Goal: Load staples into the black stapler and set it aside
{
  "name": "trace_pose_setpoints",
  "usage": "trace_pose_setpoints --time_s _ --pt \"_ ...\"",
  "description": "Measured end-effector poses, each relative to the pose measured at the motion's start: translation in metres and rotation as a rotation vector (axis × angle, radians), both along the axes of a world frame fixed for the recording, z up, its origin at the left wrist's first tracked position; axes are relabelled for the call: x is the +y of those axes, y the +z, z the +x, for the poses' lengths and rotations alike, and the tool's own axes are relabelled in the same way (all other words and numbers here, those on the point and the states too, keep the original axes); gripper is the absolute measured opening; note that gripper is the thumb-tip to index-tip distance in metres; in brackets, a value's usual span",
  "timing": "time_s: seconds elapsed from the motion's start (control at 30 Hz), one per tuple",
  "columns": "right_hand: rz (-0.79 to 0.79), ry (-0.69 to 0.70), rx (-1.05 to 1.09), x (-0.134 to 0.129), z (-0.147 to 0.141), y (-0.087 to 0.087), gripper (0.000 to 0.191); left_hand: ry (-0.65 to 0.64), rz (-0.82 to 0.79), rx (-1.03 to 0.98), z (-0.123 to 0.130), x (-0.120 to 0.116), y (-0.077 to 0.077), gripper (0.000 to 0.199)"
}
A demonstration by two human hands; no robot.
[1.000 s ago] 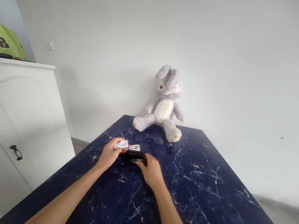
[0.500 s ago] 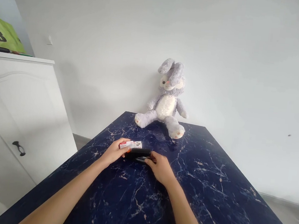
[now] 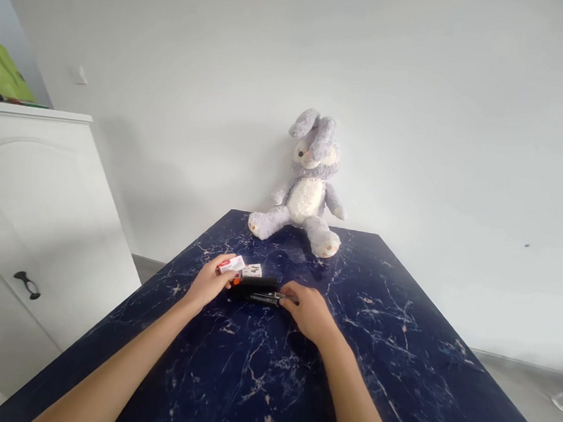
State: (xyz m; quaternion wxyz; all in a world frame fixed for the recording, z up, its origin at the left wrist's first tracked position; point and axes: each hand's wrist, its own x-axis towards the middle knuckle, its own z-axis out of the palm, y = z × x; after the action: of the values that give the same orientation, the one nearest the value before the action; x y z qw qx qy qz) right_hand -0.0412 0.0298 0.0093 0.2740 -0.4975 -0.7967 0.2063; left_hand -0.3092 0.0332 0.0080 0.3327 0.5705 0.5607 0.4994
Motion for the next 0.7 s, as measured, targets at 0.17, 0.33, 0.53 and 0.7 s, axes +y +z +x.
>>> trace_pose_setpoints --time_s 0.17,0.33,0.53,0.7 --pt "0.063 0.034 -0.072 -0.002 0.008 0.0 0.021 -0.034 0.016 -0.183 0.005 0.002 0.005 0.059" --pt "0.09 -0.024 -0.034 -0.002 0.01 0.003 0.016 -0.327 -0.018 -0.531 0.003 -0.008 0.018 0.059" --pt "0.133 -0.169 0.169 -0.004 0.006 0.017 0.019 -0.533 -0.07 -0.6 0.003 -0.018 0.03 0.047" --pt "0.038 -0.204 0.59 -0.009 -0.006 0.026 0.026 -0.504 -0.13 -0.4 0.012 -0.022 0.031 0.044"
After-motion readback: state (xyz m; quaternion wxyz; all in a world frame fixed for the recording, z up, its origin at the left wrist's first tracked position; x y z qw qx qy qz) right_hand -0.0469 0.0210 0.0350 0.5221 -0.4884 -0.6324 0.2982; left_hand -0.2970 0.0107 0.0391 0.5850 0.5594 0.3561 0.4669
